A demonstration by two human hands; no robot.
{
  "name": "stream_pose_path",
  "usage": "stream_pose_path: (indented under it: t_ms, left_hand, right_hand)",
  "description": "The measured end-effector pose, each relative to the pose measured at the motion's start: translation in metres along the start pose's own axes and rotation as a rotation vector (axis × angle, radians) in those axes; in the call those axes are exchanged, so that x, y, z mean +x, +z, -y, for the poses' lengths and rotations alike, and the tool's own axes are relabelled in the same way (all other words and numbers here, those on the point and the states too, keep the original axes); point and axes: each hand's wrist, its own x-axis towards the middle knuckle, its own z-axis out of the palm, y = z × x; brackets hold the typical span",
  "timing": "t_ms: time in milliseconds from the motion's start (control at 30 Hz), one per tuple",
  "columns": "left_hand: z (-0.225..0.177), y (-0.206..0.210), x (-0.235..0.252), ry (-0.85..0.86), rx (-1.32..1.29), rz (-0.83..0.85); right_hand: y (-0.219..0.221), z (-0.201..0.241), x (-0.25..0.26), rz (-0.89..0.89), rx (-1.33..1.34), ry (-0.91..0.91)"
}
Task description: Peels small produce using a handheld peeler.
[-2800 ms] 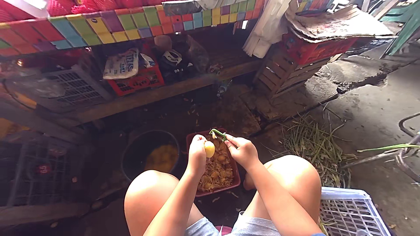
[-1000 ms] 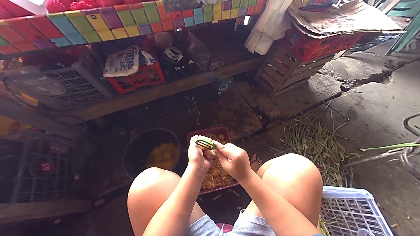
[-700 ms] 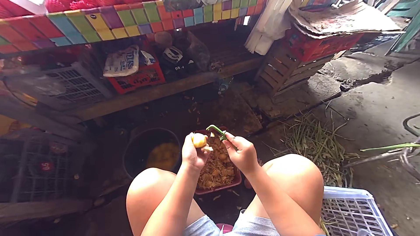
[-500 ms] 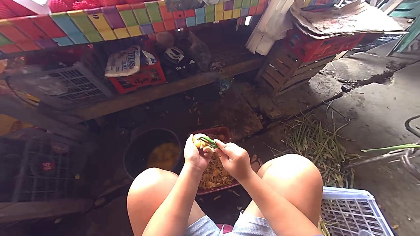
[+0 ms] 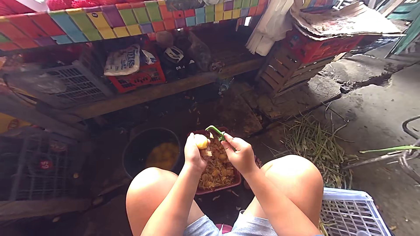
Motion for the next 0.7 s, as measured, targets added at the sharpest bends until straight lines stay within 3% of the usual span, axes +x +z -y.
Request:
stream_pose_path:
  t_ms: [233, 400, 500, 700]
  left_hand:
    - [0.011, -0.005, 0.004, 0.192, 0.173, 0.06]
    - [0.005, -0.004, -0.005, 0.168, 0.2, 0.108]
    - [0.003, -0.005, -0.003, 0.188, 0.203, 0.096]
    - [0.007, -0.003, 0.003, 0.205, 0.234, 0.08]
  right_hand:
    - [-0.002, 0.01, -0.005, 0.123, 0.051, -0.125]
    - [-0.008, -0.016, 0.004, 0.193, -0.132, 0.055]
    - [-0.008, -0.014, 0.003, 0.166, -0.04, 0.123]
    - [-0.005, 0.007, -0.008, 0.118, 0.103, -0.063]
